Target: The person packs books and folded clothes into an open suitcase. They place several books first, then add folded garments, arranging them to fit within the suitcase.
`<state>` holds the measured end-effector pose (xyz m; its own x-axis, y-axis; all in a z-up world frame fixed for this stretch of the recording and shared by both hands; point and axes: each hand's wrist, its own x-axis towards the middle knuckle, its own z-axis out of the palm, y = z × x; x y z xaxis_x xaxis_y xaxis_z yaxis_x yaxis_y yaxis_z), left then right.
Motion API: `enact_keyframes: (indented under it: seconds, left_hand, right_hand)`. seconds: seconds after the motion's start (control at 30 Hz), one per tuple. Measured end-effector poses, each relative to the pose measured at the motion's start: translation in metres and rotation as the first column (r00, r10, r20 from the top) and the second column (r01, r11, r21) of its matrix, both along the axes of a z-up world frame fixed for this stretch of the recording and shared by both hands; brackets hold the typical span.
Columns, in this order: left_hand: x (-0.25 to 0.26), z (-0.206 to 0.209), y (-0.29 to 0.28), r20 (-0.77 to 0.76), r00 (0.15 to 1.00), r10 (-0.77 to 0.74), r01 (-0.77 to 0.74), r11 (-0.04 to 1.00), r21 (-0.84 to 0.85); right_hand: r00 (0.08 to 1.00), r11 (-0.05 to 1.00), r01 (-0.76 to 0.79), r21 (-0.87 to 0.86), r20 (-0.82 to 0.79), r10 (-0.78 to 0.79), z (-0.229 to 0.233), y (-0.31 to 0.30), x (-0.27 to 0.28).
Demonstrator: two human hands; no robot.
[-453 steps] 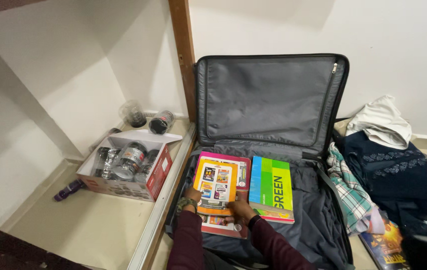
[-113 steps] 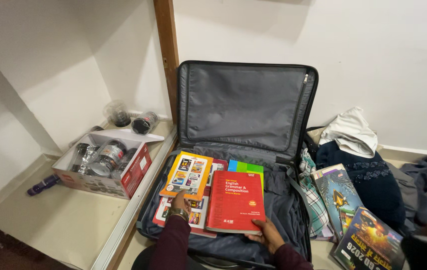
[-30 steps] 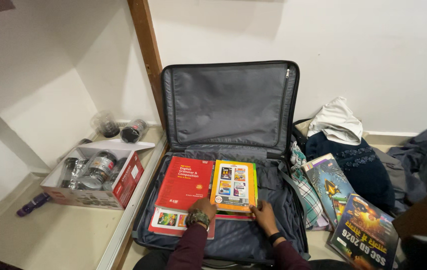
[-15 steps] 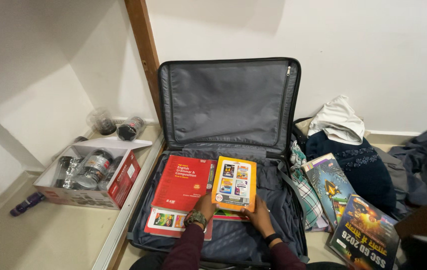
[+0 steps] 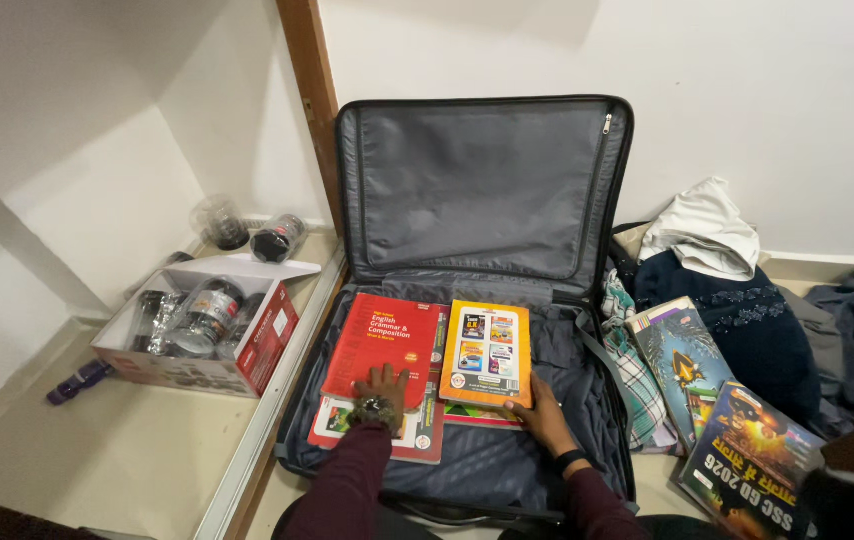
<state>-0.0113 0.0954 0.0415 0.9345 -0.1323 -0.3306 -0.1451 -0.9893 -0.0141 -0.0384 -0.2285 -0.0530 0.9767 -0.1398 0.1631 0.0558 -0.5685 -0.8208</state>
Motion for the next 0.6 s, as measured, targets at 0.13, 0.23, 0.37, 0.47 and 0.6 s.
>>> enact_keyframes:
  seconds: [0.13,0.23,0.37,0.47,0.6]
  left_hand:
    - [0.014,0.007,0.012,-0.188,0.982,-0.003,-0.001,1.000,-0.023]
    - [0.019,0.007,0.007,-0.164,0.986,0.008,-0.024,0.995,-0.093]
    - [0.026,0.001,0.007,-0.191,0.981,-0.040,0.029,0.998,-0.062]
    - [0.029,-0.008,0.012,-0.160,0.985,-0.071,0.061,0.996,-0.065]
    - [0.031,-0.014,0.011,-0.117,0.992,-0.056,0.046,0.995,-0.085]
  right_hand:
    - [0.998,0.997,-0.052,0.053,0.028,0.051,-0.003,-0.003,-0.001]
    - [0.998,0.987,-0.053,0.154,-0.012,0.055,-0.002,0.000,-0.003]
    - [1.000,0.998,-0.005,-0.064,-0.020,0.003,0.004,0.005,0.003]
    - [1.000,0.998,-0.006,-0.068,-0.025,0.004,0.001,0.008,0.002]
    - [0.998,0.999,-0.016,-0.044,-0.056,0.014,0.000,0.006,0.001]
